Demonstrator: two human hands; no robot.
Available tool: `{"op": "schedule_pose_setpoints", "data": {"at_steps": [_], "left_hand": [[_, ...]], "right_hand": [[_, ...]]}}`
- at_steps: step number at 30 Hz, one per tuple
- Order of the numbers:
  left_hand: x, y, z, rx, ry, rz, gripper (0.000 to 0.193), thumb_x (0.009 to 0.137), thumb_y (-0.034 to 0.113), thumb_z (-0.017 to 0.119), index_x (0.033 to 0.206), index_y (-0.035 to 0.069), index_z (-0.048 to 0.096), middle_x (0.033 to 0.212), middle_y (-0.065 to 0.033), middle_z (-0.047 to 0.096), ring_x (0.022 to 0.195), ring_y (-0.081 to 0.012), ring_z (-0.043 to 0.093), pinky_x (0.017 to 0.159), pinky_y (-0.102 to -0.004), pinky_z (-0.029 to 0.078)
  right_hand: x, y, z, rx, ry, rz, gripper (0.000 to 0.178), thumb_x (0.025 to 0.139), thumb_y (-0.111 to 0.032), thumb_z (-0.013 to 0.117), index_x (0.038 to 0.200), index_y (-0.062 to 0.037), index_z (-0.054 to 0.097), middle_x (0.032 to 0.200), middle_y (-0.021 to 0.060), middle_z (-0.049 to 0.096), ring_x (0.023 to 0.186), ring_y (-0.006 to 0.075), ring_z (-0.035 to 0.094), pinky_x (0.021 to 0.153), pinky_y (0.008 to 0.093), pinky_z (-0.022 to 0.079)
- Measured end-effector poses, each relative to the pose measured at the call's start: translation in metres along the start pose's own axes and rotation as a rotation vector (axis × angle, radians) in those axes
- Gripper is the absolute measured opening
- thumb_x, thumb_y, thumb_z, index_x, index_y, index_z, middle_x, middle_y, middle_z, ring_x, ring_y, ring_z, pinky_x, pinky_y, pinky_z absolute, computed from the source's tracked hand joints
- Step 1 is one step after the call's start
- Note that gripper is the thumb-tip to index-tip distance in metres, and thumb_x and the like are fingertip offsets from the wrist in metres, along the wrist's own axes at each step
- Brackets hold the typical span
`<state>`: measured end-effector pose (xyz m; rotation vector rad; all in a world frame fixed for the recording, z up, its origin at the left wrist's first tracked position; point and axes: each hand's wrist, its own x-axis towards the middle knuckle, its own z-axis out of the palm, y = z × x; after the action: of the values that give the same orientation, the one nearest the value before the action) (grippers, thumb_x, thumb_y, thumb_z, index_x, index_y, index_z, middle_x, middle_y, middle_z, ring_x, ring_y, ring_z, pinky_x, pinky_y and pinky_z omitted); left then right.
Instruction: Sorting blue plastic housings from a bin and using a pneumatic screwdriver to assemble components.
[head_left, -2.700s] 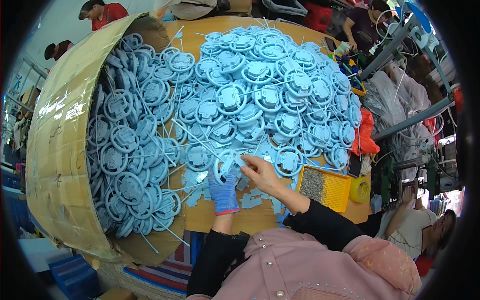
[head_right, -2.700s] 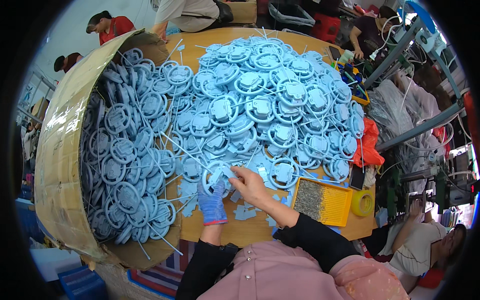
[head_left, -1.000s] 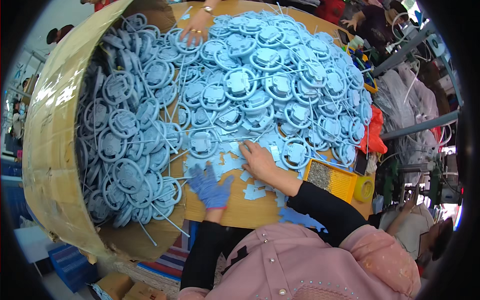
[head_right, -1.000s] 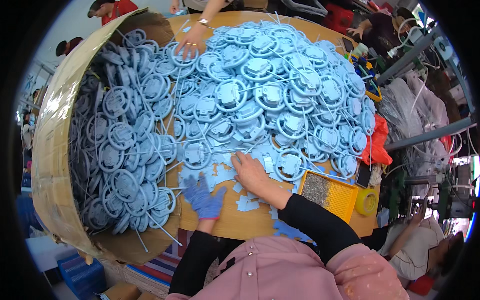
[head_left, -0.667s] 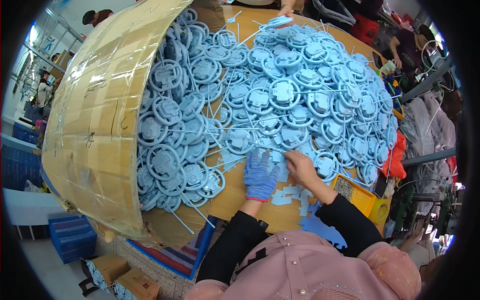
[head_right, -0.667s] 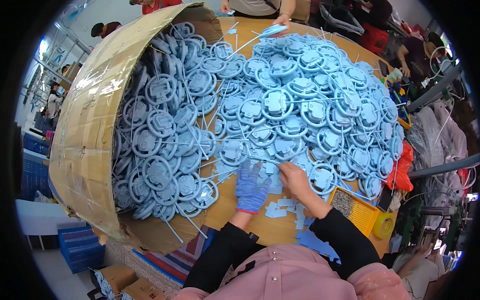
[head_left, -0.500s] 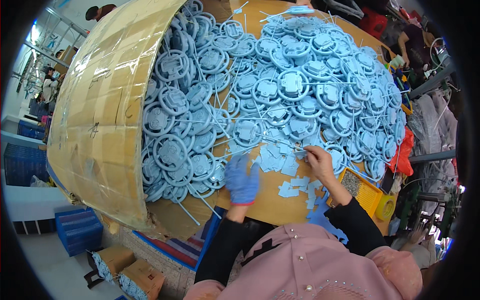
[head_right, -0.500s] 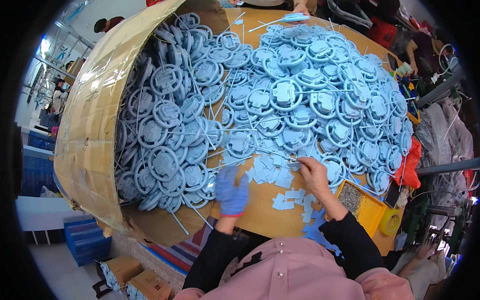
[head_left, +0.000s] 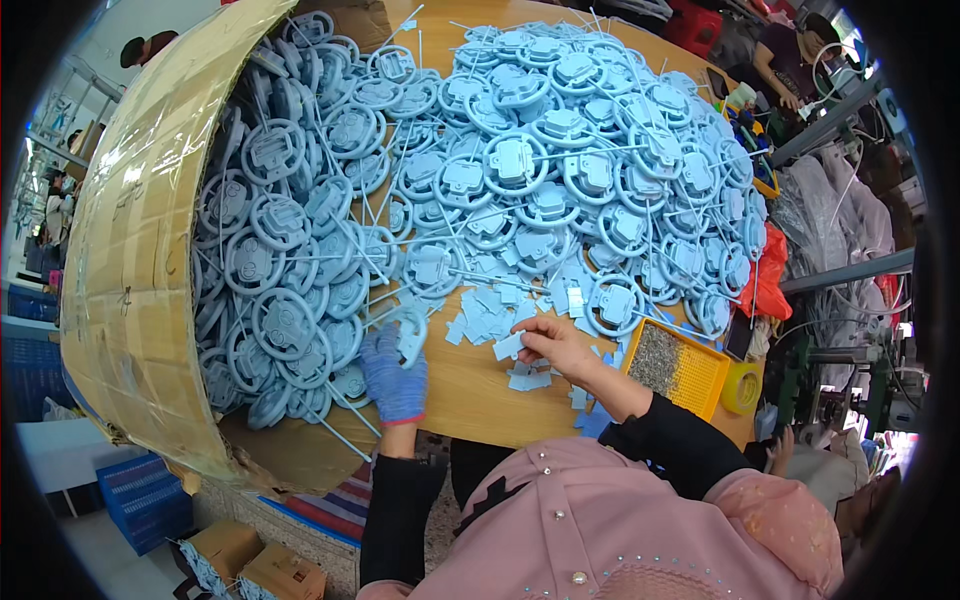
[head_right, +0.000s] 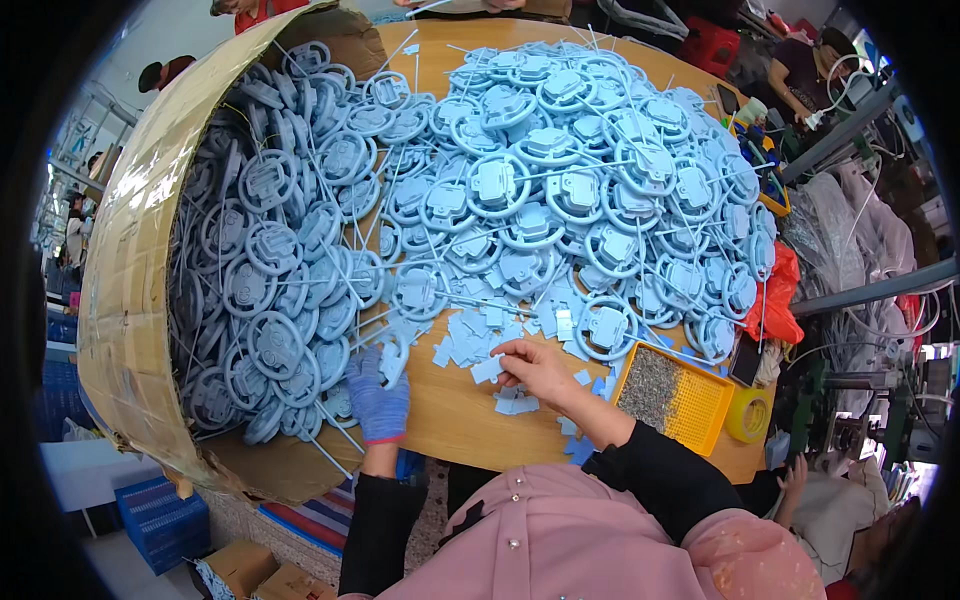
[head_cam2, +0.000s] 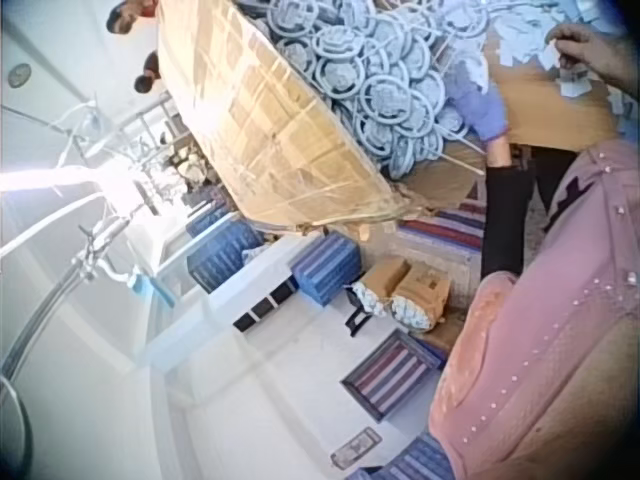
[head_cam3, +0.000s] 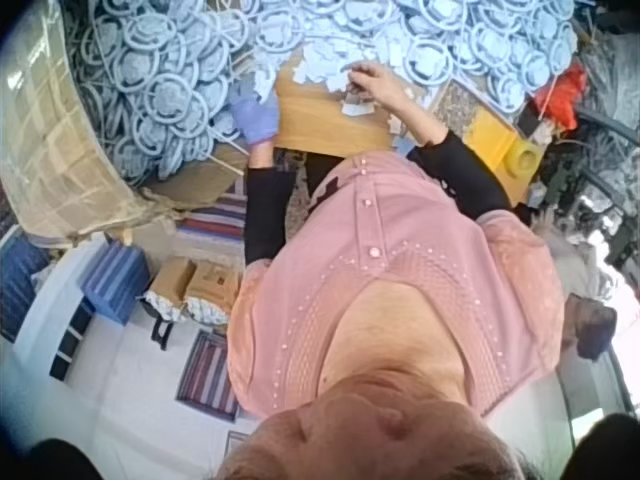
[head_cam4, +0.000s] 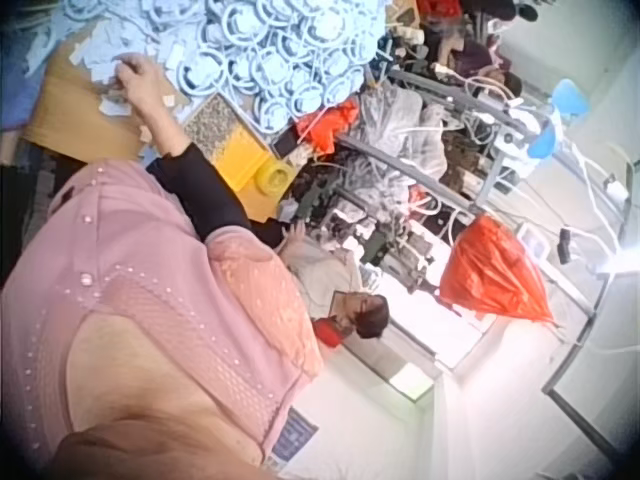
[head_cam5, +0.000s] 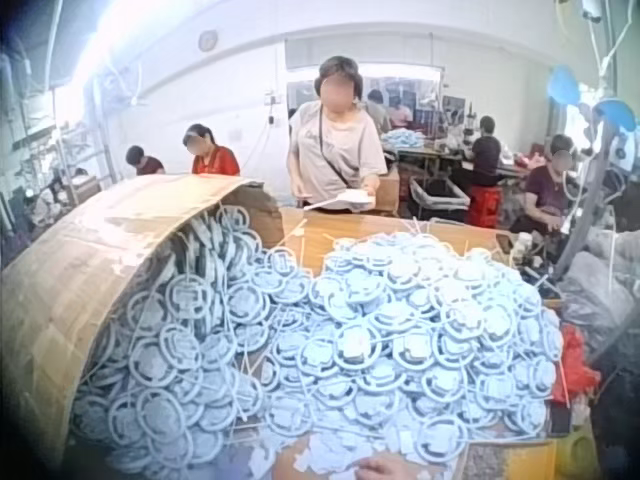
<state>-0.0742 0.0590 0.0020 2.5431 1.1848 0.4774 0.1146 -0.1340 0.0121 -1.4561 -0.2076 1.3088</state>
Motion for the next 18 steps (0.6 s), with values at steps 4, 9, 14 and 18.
{"op": "schedule_pose_setpoints", "data": {"at_steps": [4, 9, 14, 18], "left_hand": [[-0.032, 0.027, 0.008, -0.188, -0.004, 0.288, 0.051, 0.072, 0.010, 0.070, 0.119, 0.005, 0.053, 0.117, -0.0197, 0.052, 0.105, -0.0390, 0.051, 0.091, -0.0446, 0.043], [-0.043, 0.071, -0.003, -0.384, -0.100, 0.485, 0.077, 0.074, 0.009, 0.072, 0.138, 0.002, 0.030, 0.127, -0.0184, 0.047, 0.113, -0.0340, 0.052, 0.095, -0.0423, 0.043], [-0.045, 0.083, 0.003, -1.048, -0.124, -0.220, 0.068, 0.080, 0.003, 0.065, 0.140, 0.004, 0.031, 0.133, -0.0188, 0.043, 0.118, -0.0310, 0.050, 0.096, -0.0425, 0.045], [-0.024, 0.087, -0.008, -1.826, -0.642, -0.852, 0.068, 0.081, -0.003, 0.060, 0.141, -0.003, 0.027, 0.128, -0.0145, 0.048, 0.113, -0.0228, 0.054, 0.093, -0.0319, 0.048]], "right_hand": [[-0.008, -0.017, 0.009, 0.090, -0.039, 0.037, 0.018, 0.092, -0.017, 0.055, 0.107, -0.0078, 0.059, 0.094, -0.0008, 0.060, 0.085, 0.0102, 0.059, 0.074, 0.0268, 0.049], [-0.007, -0.012, 0.014, 0.269, -0.084, 0.211, 0.020, 0.092, -0.018, 0.057, 0.109, -0.0078, 0.055, 0.103, 0.0002, 0.056, 0.094, 0.0128, 0.056, 0.080, 0.0317, 0.049], [-0.012, -0.003, 0.004, 0.201, -0.101, 0.043, 0.017, 0.092, -0.020, 0.058, 0.103, -0.0074, 0.059, 0.114, 0.0042, 0.053, 0.088, 0.0115, 0.054, 0.079, 0.0285, 0.047], [-0.010, 0.003, -0.006, -0.196, -0.014, -0.265, 0.017, 0.090, -0.020, 0.060, 0.101, -0.0065, 0.062, 0.125, 0.0072, 0.045, 0.084, 0.0116, 0.052, 0.077, 0.0273, 0.045]]}}
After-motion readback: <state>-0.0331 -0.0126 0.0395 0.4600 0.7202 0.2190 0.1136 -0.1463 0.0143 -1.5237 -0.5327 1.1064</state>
